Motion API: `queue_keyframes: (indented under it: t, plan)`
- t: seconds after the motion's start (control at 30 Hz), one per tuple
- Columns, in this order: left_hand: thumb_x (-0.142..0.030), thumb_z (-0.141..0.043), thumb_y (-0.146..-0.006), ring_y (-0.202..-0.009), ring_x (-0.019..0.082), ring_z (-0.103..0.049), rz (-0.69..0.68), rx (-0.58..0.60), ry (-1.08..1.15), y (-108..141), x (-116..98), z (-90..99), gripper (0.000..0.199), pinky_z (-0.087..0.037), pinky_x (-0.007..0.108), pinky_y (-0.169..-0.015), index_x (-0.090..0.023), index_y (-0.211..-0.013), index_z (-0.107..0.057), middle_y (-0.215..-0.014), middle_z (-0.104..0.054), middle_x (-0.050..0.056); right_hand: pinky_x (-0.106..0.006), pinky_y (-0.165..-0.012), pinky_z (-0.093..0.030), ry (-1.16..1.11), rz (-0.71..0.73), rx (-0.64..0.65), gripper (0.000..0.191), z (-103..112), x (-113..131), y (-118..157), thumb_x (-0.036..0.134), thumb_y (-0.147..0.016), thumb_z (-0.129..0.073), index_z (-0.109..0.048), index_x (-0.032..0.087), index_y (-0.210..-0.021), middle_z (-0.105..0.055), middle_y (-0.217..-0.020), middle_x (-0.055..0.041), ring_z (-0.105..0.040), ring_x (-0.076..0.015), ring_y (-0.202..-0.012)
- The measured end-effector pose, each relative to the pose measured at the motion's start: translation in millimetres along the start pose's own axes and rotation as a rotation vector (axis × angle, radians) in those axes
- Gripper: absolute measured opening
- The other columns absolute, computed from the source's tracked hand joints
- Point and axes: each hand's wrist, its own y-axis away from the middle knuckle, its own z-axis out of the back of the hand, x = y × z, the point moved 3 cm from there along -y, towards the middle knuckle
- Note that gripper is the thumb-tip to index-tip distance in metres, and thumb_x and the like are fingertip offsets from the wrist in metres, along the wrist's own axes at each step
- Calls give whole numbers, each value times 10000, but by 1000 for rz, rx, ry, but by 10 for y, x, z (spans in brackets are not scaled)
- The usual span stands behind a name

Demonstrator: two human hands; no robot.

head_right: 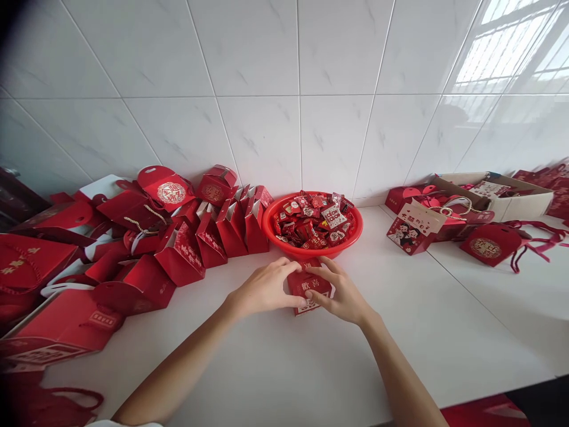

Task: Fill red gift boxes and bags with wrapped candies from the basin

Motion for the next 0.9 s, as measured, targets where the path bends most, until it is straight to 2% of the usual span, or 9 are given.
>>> queue_keyframes:
  t: [0.17, 0.27, 0.33, 0.43, 0.57, 0.67, 0.8, 0.9]
  plan:
    - [-596, -714, -723, -996, 295, -662, -7, -38, -4, -1, -42, -50, 613, -529, 384, -826, -258, -1226, -621, -1132, -617, 79, -530, -1035, -514, 160, -44, -104, 467, -14, 37, 201, 444, -939, -602, -592, 282, -1377, -487, -1509, -146, -529, -342, -1348]
    - [-665, -694, -726, -1015, 301, -663, -8, -39, 18, -9, -30, -77, 652, -533, 377, -809, -278, -1244, -612, -1168, -607, 79, -525, -1027, -522, 218, -41, -198, 458, -110, 124, 363, 336, -942, -563, -543, 262, -1393, -475, -1514, -156, -532, -332, -1345]
    - [-713, -638, -763, -1012, 300, -665, -11, -47, 30, -10, -21, -90, 648, -533, 376, -804, -288, -1251, -611, -1163, -605, 76, -527, -1020, -527, 238, -41, -251, 531, -218, 192, 449, 276, -922, -557, -477, 264, -1447, -454, -1525, -161, -508, -335, -1368]
    - [-718, -499, -869, -990, 293, -671, -32, -63, 31, 3, -24, -105, 609, -530, 392, -822, -277, -1272, -614, -1141, -605, 86, -563, -1032, -509, 269, -87, -330, 613, -394, 273, 511, 296, -905, -596, -424, 287, -1494, -396, -1557, -160, -450, -362, -1409]
    - [-657, -445, -936, -1061, 298, -661, -81, -55, 33, 41, -68, -133, 593, -516, 408, -899, -257, -1348, -591, -1191, -614, 114, -608, -1009, -503, 305, -208, -422, 557, -524, 296, 523, 354, -916, -617, -492, 315, -1457, -340, -1577, -158, -434, -398, -1405]
    - [-648, -467, -934, -1141, 317, -635, -106, -31, 36, 67, -115, -163, 597, -504, 427, -949, -261, -1375, -582, -1221, -618, 125, -615, -979, -515, 329, -252, -446, 531, -509, 267, 549, 348, -904, -631, -540, 332, -1427, -325, -1580, -154, -467, -410, -1370]
    - [-629, -487, -935, -1208, 324, -604, -130, 1, 70, 84, -159, -198, 578, -499, 440, -975, -295, -1400, -566, -1301, -595, 128, -576, -956, -538, 328, -244, -438, 494, -417, 221, 617, 369, -883, -654, -606, 326, -1372, -441, -1490, -157, -549, -379, -1281]
    - [-638, -495, -932, -1219, 306, -602, -207, 49, 132, 86, -176, -216, 599, -493, 436, -1000, -354, -1459, -501, -1380, -562, 103, -537, -945, -549, 303, -245, -469, 455, -303, 157, 688, 424, -878, -652, -651, 312, -1319, -496, -1434, -150, -563, -358, -1260]
